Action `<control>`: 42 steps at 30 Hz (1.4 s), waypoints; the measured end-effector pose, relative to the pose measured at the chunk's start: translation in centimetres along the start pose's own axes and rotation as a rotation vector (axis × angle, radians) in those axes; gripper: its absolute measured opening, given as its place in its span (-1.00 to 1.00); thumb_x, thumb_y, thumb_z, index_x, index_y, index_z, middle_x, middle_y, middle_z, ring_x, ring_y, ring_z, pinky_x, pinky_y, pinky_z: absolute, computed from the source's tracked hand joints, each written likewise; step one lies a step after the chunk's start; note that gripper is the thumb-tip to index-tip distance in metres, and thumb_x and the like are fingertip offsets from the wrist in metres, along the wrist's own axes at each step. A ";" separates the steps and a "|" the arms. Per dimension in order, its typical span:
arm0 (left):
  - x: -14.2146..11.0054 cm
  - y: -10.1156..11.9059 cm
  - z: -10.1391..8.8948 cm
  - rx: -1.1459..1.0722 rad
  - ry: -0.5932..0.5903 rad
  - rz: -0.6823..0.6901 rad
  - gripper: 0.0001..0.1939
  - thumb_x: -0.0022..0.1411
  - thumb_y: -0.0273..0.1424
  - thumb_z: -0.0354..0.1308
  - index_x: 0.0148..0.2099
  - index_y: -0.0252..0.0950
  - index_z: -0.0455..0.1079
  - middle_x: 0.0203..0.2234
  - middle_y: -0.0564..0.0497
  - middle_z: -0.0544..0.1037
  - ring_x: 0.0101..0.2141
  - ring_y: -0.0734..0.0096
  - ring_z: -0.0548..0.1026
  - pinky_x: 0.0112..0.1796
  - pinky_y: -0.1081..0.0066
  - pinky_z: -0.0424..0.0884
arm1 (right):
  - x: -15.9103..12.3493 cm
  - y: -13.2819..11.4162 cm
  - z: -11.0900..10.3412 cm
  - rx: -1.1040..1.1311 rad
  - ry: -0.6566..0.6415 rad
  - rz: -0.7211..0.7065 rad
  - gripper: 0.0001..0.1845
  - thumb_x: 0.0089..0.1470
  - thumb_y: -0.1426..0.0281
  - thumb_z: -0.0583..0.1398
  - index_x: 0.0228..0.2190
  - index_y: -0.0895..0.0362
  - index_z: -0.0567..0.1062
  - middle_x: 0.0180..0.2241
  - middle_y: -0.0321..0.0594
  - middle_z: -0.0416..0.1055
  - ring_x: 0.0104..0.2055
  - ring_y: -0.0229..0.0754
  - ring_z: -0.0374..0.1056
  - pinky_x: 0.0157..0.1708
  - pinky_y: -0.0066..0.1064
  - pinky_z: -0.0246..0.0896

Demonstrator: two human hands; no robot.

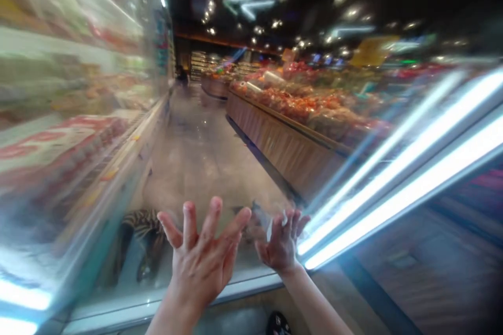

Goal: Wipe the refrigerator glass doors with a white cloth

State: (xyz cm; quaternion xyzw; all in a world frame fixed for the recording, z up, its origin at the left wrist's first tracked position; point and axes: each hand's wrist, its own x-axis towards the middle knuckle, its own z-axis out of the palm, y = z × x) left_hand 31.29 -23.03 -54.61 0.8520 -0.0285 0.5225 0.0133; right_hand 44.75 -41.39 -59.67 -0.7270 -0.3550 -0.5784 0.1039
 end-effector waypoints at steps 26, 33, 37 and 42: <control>-1.8 1.9 1.5 -0.034 -0.101 0.112 -0.08 0.31 -0.35 0.23 0.54 0.06 -0.18 0.55 0.10 -0.40 0.51 0.07 -0.51 0.42 -0.13 -0.57 | -0.5 0.4 -0.6 0.079 -0.052 0.154 -0.04 0.31 0.14 -0.06 0.47 0.32 -0.40 0.53 -0.01 -0.65 0.56 0.28 -0.63 0.38 0.54 -0.41; -0.8 -1.4 -0.8 0.071 -0.041 0.045 -0.04 0.30 -0.38 0.23 0.55 0.05 -0.25 0.54 0.08 -0.49 0.49 0.08 -0.60 0.40 -0.12 -0.64 | 9.9 -0.6 -1.5 0.056 0.081 0.215 -0.10 0.38 0.01 -0.17 0.49 0.22 -0.35 0.54 0.13 -0.50 0.53 0.53 -0.54 0.30 0.66 -0.57; -1.0 -4.1 -1.9 0.098 -0.003 -0.062 -0.03 0.29 -0.36 0.25 0.54 0.10 -0.23 0.55 0.13 -0.41 0.49 0.10 -0.56 0.42 -0.14 -0.56 | 6.7 -5.6 0.0 0.124 0.033 0.026 -0.06 0.34 0.11 -0.01 0.49 0.25 -0.32 0.54 -0.05 -0.54 0.56 0.27 -0.58 0.44 0.42 -0.52; -1.5 -7.6 -3.6 0.137 0.058 -0.197 -0.05 0.31 -0.37 0.24 0.54 0.12 -0.22 0.54 0.13 -0.43 0.50 0.09 -0.54 0.42 -0.18 -0.55 | 10.3 -8.5 0.5 0.096 0.036 -0.091 -0.07 0.33 0.14 0.05 0.50 0.17 -0.26 0.55 -0.07 -0.38 0.58 0.16 -0.53 0.48 0.30 -0.55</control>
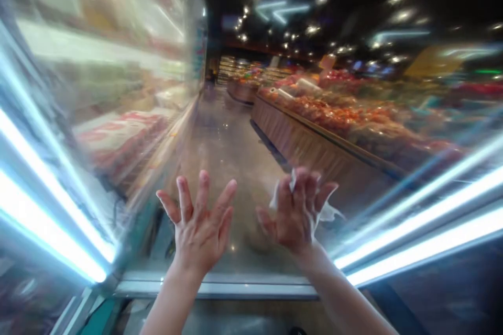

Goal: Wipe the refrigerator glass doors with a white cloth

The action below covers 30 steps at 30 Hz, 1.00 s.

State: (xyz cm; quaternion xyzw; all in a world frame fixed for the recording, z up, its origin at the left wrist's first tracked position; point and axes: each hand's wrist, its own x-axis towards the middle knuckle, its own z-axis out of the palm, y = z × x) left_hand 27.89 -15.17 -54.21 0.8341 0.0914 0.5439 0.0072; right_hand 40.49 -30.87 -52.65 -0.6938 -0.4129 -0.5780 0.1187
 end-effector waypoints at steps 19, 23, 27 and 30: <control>0.2 -6.7 -2.9 -0.028 0.136 -0.324 -0.16 0.41 -0.40 0.10 0.54 0.11 -0.26 0.53 0.06 -0.43 0.49 0.01 -0.51 0.39 -0.39 -0.41 | 8.7 -9.9 2.0 0.111 -0.080 -0.290 -0.12 0.38 0.07 0.05 0.48 0.28 -0.11 0.46 -0.03 0.05 0.58 -0.10 -0.43 0.53 -0.03 -0.65; 0.2 -7.5 -3.2 -0.025 0.169 -0.373 -0.17 0.41 -0.41 0.09 0.54 0.08 -0.23 0.53 0.04 -0.39 0.49 -0.02 -0.47 0.40 -0.36 -0.40 | 4.6 -9.8 2.4 0.179 -0.125 -0.428 -0.13 0.39 0.11 0.08 0.48 0.24 -0.13 0.44 -0.10 0.11 0.58 -0.19 -0.41 0.54 -0.11 -0.58; 0.3 -7.2 -3.1 -0.031 0.150 -0.365 -0.16 0.40 -0.42 0.11 0.54 0.08 -0.22 0.54 0.04 -0.39 0.49 -0.06 -0.47 0.39 -0.41 -0.40 | 10.6 -8.3 1.5 0.097 -0.076 -0.409 -0.14 0.43 0.05 -0.04 0.48 0.29 -0.17 0.49 -0.04 -0.01 0.58 -0.15 -0.54 0.53 -0.05 -0.67; 0.5 -6.3 -2.8 -0.022 0.129 -0.346 -0.16 0.40 -0.43 0.11 0.54 0.07 -0.23 0.53 0.05 -0.41 0.49 -0.02 -0.49 0.39 -0.39 -0.40 | 15.3 -7.4 0.8 0.034 -0.089 -0.339 -0.12 0.41 0.02 -0.04 0.49 0.25 -0.18 0.51 -0.01 -0.08 0.58 0.04 -0.45 0.51 0.13 -0.57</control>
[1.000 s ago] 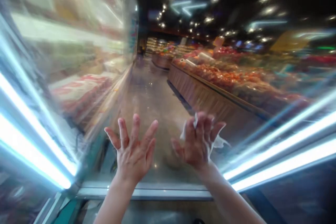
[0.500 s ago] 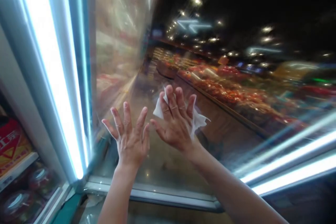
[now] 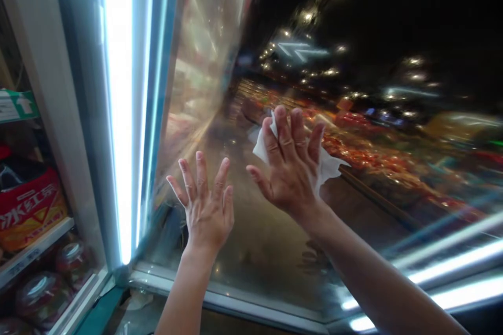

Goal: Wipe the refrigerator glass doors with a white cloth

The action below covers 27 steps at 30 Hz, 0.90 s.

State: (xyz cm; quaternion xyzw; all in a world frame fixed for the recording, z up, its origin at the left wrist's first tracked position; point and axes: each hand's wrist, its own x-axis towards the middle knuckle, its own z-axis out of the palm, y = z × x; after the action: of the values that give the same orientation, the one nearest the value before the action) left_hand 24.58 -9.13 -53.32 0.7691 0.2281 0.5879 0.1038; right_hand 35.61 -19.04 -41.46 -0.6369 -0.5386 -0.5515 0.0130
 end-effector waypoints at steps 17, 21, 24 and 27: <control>-1.9 5.5 2.5 -0.005 -0.042 0.216 -0.03 0.31 -0.44 0.23 0.54 0.10 -0.25 0.54 0.10 -0.46 0.50 0.07 -0.52 0.43 -0.16 -0.52 | -14.0 5.9 -1.1 -0.034 0.034 0.355 -0.21 0.35 0.16 0.01 0.49 0.11 -0.03 0.50 -0.01 -0.05 0.54 0.35 -0.25 0.43 0.35 -0.19; -3.5 7.8 4.1 -0.060 -0.103 0.264 -0.02 0.27 -0.41 0.28 0.52 0.17 -0.19 0.54 0.14 -0.38 0.49 0.00 -0.51 0.41 -0.27 -0.51 | -22.7 3.0 0.9 -0.052 0.052 0.232 -0.08 0.28 0.23 0.08 0.50 0.16 -0.18 0.54 -0.12 -0.34 0.58 0.09 -0.43 0.51 0.18 -0.44; -4.5 9.5 5.1 -0.098 -0.152 0.312 -0.01 0.25 -0.42 0.29 0.52 0.18 -0.16 0.54 0.15 -0.33 0.49 -0.03 -0.51 0.41 -0.32 -0.46 | -26.2 4.8 1.0 -0.076 0.069 0.285 -0.10 0.29 0.24 0.03 0.50 0.18 -0.20 0.55 -0.12 -0.41 0.58 0.08 -0.49 0.50 0.19 -0.55; -5.4 11.4 5.8 -0.113 -0.172 0.380 -0.01 0.25 -0.44 0.29 0.52 0.17 -0.15 0.54 0.16 -0.37 0.49 0.03 -0.54 0.42 -0.27 -0.48 | -25.7 10.6 -0.8 -0.099 0.117 0.452 -0.11 0.33 0.13 -0.03 0.50 0.17 -0.25 0.54 0.06 -0.35 0.56 0.38 -0.42 0.38 0.54 -0.39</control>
State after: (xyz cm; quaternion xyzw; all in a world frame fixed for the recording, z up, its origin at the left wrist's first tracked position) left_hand 31.61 -20.97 -54.72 0.8386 0.0358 0.5409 0.0533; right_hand 47.32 -41.27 -53.44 -0.7080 -0.3530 -0.5963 0.1362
